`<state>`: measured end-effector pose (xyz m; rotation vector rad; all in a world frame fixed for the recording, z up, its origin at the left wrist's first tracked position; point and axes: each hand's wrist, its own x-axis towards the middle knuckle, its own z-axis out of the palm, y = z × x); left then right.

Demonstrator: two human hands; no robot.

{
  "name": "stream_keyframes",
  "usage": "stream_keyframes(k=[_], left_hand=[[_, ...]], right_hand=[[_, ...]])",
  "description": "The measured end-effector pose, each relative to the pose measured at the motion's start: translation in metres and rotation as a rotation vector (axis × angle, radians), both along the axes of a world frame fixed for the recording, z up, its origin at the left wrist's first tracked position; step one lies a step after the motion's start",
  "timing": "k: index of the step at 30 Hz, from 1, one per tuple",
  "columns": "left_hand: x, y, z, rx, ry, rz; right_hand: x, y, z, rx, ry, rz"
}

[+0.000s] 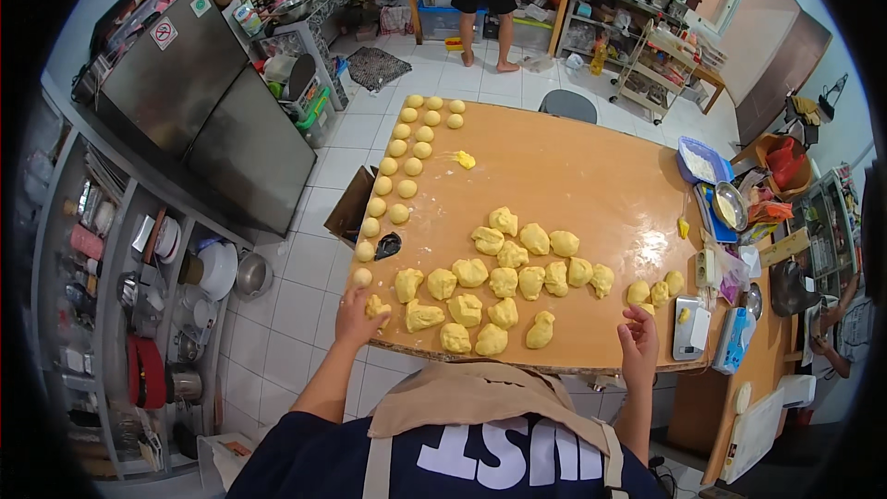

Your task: The person shapes portions of dough into balls by hand and arranges them in rows on the table.

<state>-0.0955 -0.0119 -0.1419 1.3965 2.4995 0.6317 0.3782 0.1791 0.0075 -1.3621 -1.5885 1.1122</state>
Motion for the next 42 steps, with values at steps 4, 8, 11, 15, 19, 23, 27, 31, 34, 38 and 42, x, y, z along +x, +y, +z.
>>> stream_keyframes(k=[4, 8, 11, 15, 19, 23, 27, 31, 34, 38, 42], left_hand=[[0.027, -0.009, 0.02, 0.001, 0.105, -0.055], [0.007, -0.02, -0.007, 0.049, -0.015, 0.012], [-0.004, -0.02, 0.005, 0.146, -0.131, 0.106], [-0.002, -0.005, 0.054, 0.421, -0.522, 0.382], [0.038, 0.036, 0.086, 0.514, -1.299, 0.417], [0.146, 0.082, 0.113, 0.299, -1.708, 0.039], [0.201, 0.093, 0.143, 0.002, -1.734, -0.288], [0.159, 0.094, 0.122, 0.171, -1.435, -0.347], [0.123, 0.075, 0.111, 0.211, -1.576, -0.095], [0.115, 0.049, 0.104, 0.428, -1.575, 0.099], [0.117, 0.04, 0.103, 0.481, -1.443, -0.002]], right_hand=[[-0.013, 0.007, 0.001, 0.026, -0.018, 0.053], [-0.028, 0.015, 0.003, 0.06, -0.009, 0.128], [-0.03, 0.017, 0.004, 0.068, -0.016, 0.146], [-0.03, 0.013, 0.004, 0.08, -0.012, 0.146], [-0.067, -0.004, 0.02, 0.31, -0.162, 0.283], [-0.131, -0.028, 0.051, 0.867, -0.24, 0.444], [-0.12, -0.013, 0.029, 1.07, -0.097, 0.492], [-0.047, 0.016, -0.004, 0.822, -0.198, 0.08], [0.015, 0.031, -0.091, 0.599, -0.389, -0.16], [0.038, -0.003, -0.167, 0.362, -0.97, 0.197], [0.055, 0.042, -0.178, 0.307, -1.029, 0.198]])
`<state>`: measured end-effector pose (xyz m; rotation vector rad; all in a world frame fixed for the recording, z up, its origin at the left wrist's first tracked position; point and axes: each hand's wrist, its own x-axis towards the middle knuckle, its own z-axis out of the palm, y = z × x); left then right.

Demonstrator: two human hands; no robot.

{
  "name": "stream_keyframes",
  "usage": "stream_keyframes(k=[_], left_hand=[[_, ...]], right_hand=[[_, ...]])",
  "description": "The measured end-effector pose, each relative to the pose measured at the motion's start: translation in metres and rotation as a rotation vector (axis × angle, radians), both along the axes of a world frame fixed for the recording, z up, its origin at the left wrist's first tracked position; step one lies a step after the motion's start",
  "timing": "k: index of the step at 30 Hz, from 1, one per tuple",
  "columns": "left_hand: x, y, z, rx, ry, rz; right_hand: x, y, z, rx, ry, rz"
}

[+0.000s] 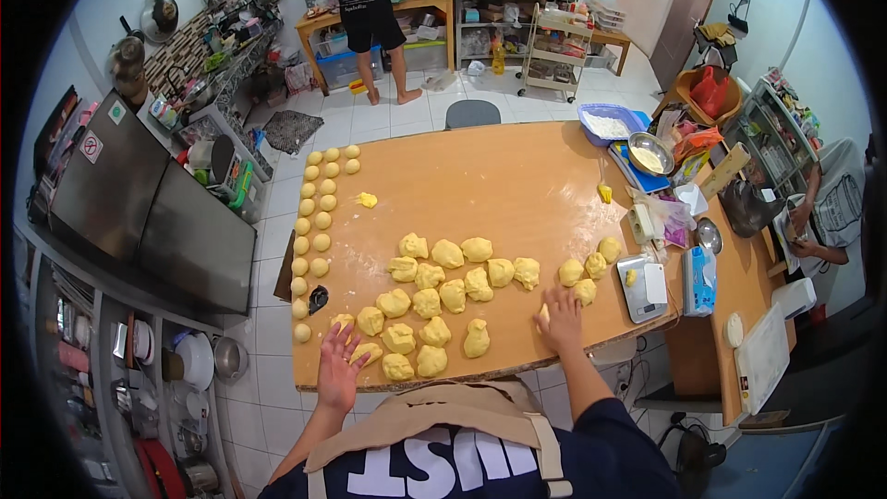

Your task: The person shapes portions of dough into balls by hand and arranges them in rows on the table.

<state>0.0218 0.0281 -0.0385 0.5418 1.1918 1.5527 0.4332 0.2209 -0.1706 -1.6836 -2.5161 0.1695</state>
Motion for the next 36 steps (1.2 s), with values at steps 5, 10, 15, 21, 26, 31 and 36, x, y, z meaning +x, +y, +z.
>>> stream_keyframes(k=[5, 10, 15, 21, 26, 31, 36], left_hand=[[0.012, -0.009, -0.003, -0.017, 0.007, -0.011], [0.004, -0.029, -0.013, 0.026, 0.053, -0.023], [0.006, -0.037, -0.021, -0.056, 0.052, -0.045], [0.007, -0.022, -0.027, 0.037, 0.09, -0.154], [0.006, -0.016, -0.023, 0.025, 0.117, -0.136], [0.016, -0.014, -0.018, -0.014, 0.11, -0.185], [0.016, -0.004, -0.019, 0.038, 0.079, -0.226]], right_hand=[[-0.045, -0.014, -0.004, 0.085, 0.344, -0.087], [0.03, -0.043, -0.018, -0.188, 0.42, 0.133], [-0.017, 0.009, 0.016, 0.048, 0.346, -0.145], [-0.033, -0.049, -0.04, 0.073, 0.616, 0.003], [0.016, -0.005, -0.003, 0.107, 0.412, -0.179], [-0.06, -0.007, 0.008, 0.409, 0.479, -0.224], [0.016, -0.056, -0.028, -0.072, 0.611, 0.105]])
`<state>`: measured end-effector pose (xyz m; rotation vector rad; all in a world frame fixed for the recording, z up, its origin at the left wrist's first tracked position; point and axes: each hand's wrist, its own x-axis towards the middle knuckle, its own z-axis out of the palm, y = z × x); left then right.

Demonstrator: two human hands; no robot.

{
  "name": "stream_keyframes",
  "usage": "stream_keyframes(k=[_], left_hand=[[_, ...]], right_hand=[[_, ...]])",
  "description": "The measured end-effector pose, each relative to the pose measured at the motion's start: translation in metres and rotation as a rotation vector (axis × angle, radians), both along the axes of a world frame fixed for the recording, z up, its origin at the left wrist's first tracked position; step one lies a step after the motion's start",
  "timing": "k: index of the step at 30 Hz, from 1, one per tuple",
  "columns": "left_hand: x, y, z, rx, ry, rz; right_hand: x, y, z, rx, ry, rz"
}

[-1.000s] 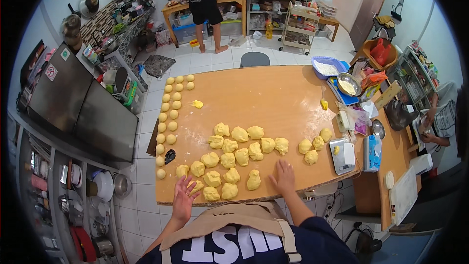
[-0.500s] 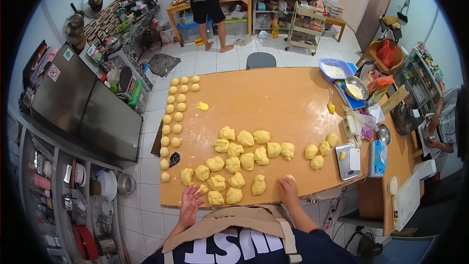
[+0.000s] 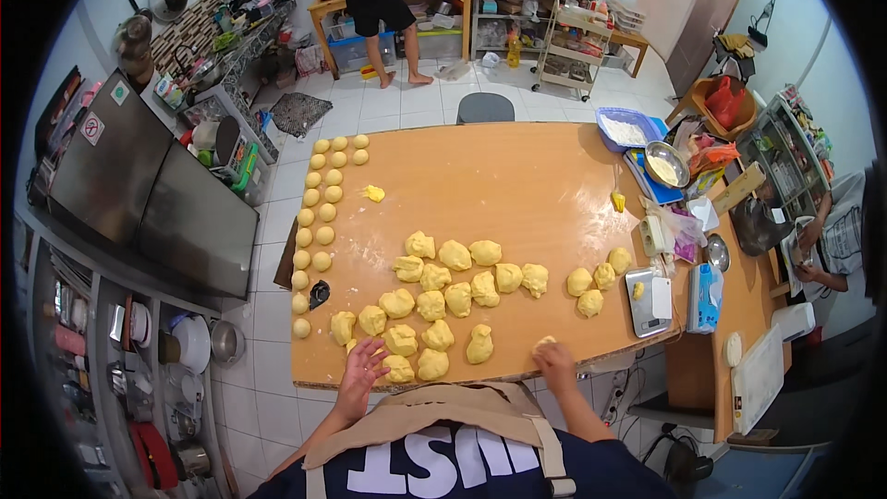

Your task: The person shapes portions of dough into balls by hand and arranges them in rows on the table.

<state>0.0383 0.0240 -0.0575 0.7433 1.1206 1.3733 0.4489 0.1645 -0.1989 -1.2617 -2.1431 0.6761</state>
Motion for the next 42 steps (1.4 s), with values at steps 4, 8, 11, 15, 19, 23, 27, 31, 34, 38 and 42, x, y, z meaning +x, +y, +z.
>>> stream_keyframes(k=[4, 8, 11, 15, 19, 23, 27, 31, 34, 38, 42], left_hand=[[0.002, -0.002, -0.004, -0.009, 0.016, -0.017], [0.009, -0.005, -0.009, 0.002, -0.002, -0.084], [0.008, -0.008, -0.012, 0.02, 0.005, -0.09], [-0.004, -0.022, -0.028, -0.005, -0.051, 0.013], [-0.005, -0.023, -0.019, -0.017, -0.08, 0.0], [-0.001, -0.023, -0.017, -0.039, -0.051, -0.017], [-0.01, -0.032, -0.024, -0.007, 0.069, -0.05], [-0.016, -0.041, -0.04, -0.076, -0.063, 0.031], [-0.008, -0.038, -0.036, -0.049, -0.039, -0.034], [-0.014, -0.036, -0.05, -0.01, 0.007, -0.123], [-0.019, -0.041, -0.047, -0.027, -0.027, -0.085]], right_hand=[[-0.014, 0.05, 0.043, -0.039, -0.324, -0.257], [-0.088, 0.041, 0.039, 0.163, -0.14, -0.438], [-0.06, 0.002, 0.006, 0.146, -0.085, -0.037], [0.005, 0.007, 0.025, -0.03, -0.253, 0.009], [-0.053, 0.062, 0.061, 0.069, -0.159, -0.379], [-0.103, 0.042, 0.033, 0.11, -0.12, -0.392], [-0.031, 0.003, 0.001, 0.209, -0.09, 0.065], [-0.019, 0.039, 0.022, 0.034, -0.35, -0.215], [-0.087, 0.061, 0.046, 0.18, -0.125, -0.516], [-0.096, 0.016, 0.012, 0.149, -0.122, -0.231], [-0.026, 0.015, 0.01, 0.225, -0.117, 0.086]])
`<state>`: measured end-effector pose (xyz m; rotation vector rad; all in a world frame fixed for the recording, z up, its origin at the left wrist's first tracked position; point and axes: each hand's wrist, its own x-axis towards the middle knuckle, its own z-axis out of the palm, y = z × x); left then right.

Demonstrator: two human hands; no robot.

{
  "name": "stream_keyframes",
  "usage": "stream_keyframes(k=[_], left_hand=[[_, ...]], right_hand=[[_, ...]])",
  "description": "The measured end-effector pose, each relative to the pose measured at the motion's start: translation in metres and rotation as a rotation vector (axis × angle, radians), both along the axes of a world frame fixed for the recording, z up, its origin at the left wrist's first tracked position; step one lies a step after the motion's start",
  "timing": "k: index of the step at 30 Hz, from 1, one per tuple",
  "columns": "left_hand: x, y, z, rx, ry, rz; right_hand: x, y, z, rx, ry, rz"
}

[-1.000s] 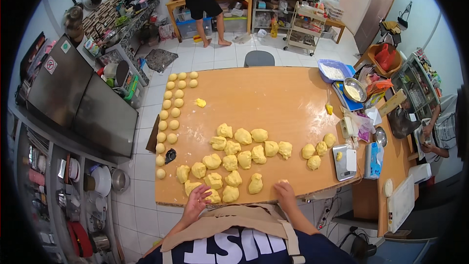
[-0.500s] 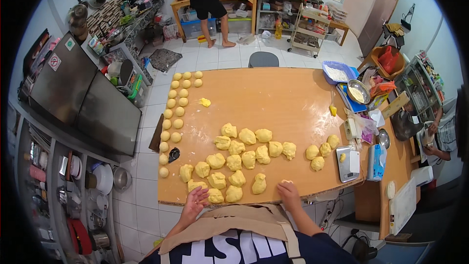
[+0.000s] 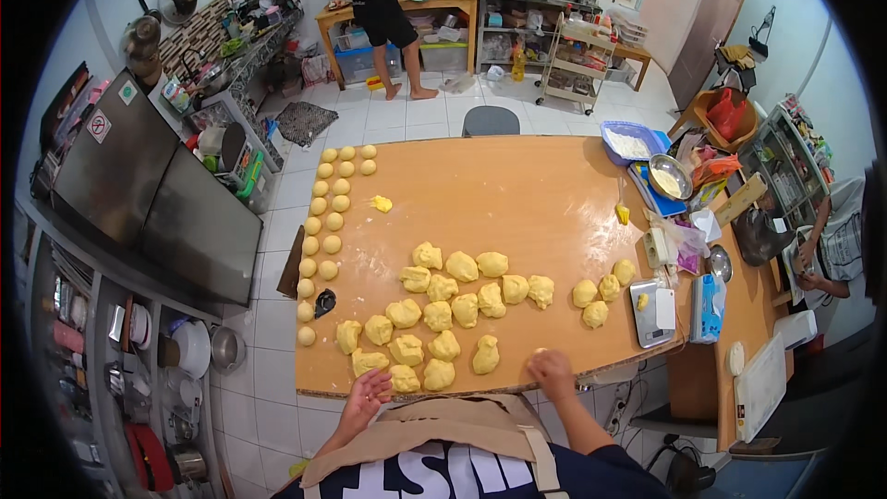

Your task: The person shapes portions of dough into balls by hand and arranges them in rows on the table.

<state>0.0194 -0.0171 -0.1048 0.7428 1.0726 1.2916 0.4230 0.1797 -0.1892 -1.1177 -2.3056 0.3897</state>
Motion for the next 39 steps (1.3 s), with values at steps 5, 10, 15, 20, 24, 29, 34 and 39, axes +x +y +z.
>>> stream_keyframes(k=[5, 10, 15, 20, 24, 29, 34, 39], left_hand=[[0.003, -0.001, 0.01, 0.018, 0.012, -0.004], [0.009, 0.003, -0.005, 0.034, 0.033, -0.114], [0.007, -0.01, 0.01, 0.042, 0.103, -0.068], [0.013, -0.001, 0.026, 0.035, 0.127, -0.079], [0.012, 0.005, 0.031, 0.033, 0.174, -0.148], [0.011, -0.007, 0.021, 0.032, 0.178, -0.132], [0.014, 0.0, 0.029, 0.004, 0.144, -0.154], [0.014, 0.002, 0.027, -0.004, 0.233, -0.199]], right_hand=[[-0.048, 0.041, 0.038, -0.199, 0.055, -0.526], [-0.058, -0.008, -0.013, -0.016, 0.02, -0.144], [0.0, -0.009, 0.038, 0.085, -0.099, -0.058], [-0.06, 0.038, 0.039, 0.038, 0.07, -0.469], [-0.073, 0.012, 0.009, -0.011, 0.093, -0.274], [0.005, -0.006, -0.001, -0.158, 0.134, 0.001], [-0.042, 0.046, 0.027, -0.047, 0.131, -0.449], [-0.054, -0.003, 0.016, -0.053, 0.076, -0.106]])
